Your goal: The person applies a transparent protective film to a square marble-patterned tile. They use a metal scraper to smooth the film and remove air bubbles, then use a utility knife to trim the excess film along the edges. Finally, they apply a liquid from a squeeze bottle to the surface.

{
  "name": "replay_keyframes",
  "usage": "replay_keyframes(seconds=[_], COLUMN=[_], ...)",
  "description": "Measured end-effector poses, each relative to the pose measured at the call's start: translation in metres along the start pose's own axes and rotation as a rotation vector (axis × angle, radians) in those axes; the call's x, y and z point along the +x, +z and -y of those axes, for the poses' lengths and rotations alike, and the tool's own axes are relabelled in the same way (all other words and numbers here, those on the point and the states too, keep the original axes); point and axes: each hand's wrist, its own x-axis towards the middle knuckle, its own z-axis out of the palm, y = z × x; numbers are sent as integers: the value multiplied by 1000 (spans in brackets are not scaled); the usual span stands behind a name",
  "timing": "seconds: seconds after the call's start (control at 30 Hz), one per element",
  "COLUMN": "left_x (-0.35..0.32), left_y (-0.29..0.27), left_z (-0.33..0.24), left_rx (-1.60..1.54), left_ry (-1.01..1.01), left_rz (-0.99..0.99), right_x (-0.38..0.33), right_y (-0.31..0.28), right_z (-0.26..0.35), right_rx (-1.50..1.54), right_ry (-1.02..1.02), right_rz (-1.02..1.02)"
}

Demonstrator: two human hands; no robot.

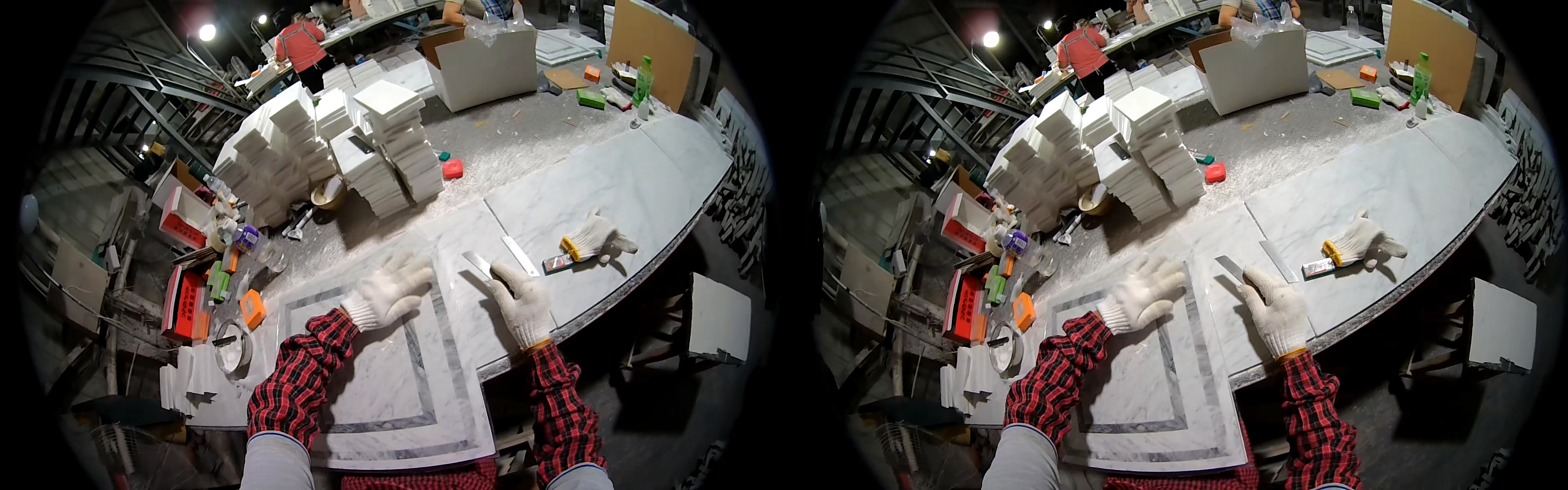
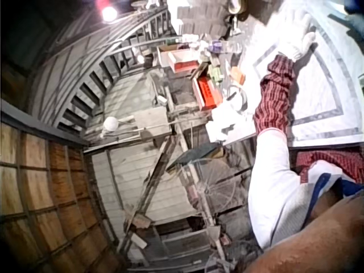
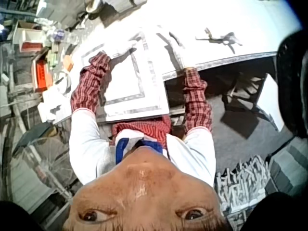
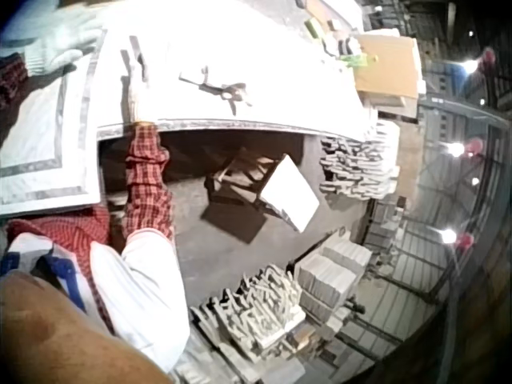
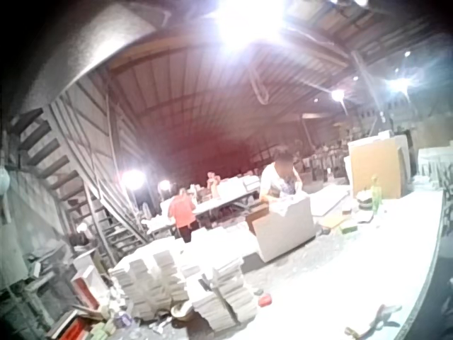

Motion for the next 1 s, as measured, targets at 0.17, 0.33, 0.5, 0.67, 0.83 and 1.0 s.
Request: replay_keyframes(seconds=[0.17, 0.33, 0.5, 0.67, 0.83, 1.0], left_x=[-15, -50, -72, -65, -70, -72], left_y=[1, -1, 13, 15, 34, 28], left_z=[-4, -41, -66, -79, -62, -57], left_rx=[-62, -189, -249, -394, -496, -478], left_ry=[-63, -167, -242, -388, -531, -621], left_rz=[-297, -350, -366, -381, -546, -566], right_x=[0, 0, 1, -1, -1, 0], right_y=[-1, -5, -9, -3, -7, -11], right_z=[-1, 6, 17, 3, 4, 7], right_rx=[11, -49, -22, 17, -12, -31], right_ry=[-19, -18, 46, -11, 10, -7], right_rz=[-28, -28, 31, -54, -40, 2])
